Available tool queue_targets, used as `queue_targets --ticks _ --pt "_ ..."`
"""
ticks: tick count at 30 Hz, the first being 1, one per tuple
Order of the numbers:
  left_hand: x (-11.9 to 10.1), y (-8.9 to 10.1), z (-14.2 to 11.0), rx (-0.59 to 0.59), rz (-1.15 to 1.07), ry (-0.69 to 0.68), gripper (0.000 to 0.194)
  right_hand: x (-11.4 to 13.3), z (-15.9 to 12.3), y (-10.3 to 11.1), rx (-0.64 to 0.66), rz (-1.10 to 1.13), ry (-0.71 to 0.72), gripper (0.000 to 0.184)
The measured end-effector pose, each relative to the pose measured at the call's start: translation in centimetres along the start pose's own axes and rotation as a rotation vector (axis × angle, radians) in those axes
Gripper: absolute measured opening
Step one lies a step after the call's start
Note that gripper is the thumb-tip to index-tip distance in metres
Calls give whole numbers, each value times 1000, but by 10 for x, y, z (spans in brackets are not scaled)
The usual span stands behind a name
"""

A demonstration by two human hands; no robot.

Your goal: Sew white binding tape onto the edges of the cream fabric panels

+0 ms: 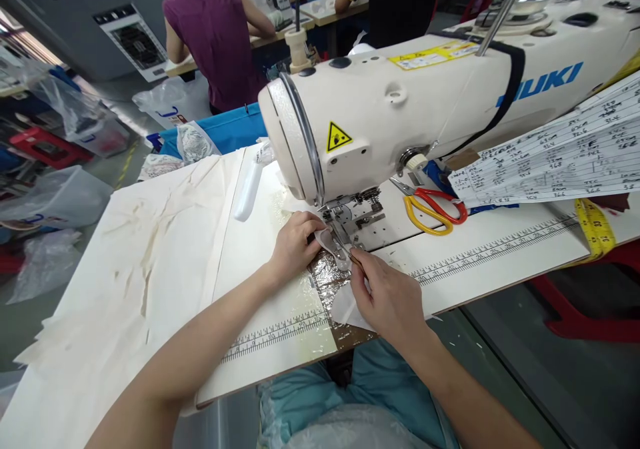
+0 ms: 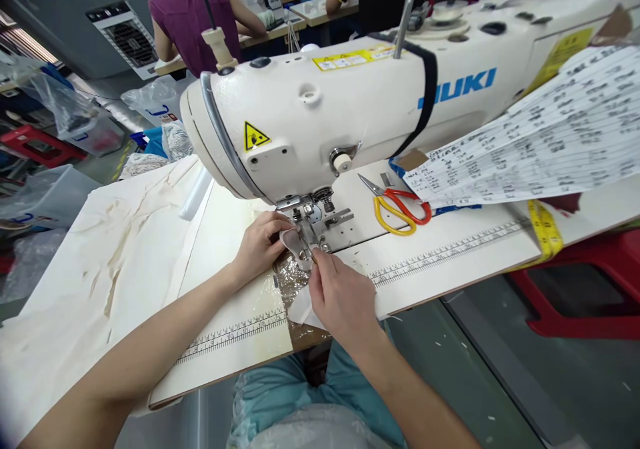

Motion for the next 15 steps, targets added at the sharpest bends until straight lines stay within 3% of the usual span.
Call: queue_targets --ticks 15 --pt "-4 -2 2 32 17 -12 12 2 1 -5 33 -53 24 30"
Point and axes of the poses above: each hand's wrist, its own z-axis towards the middle knuckle, its own y-axis out of the back of the hand, x = y × z, the point moved 10 cm from there along z, towards the middle knuckle, and after that the axes turned 5 degrees about y, right-handed, at the moved point
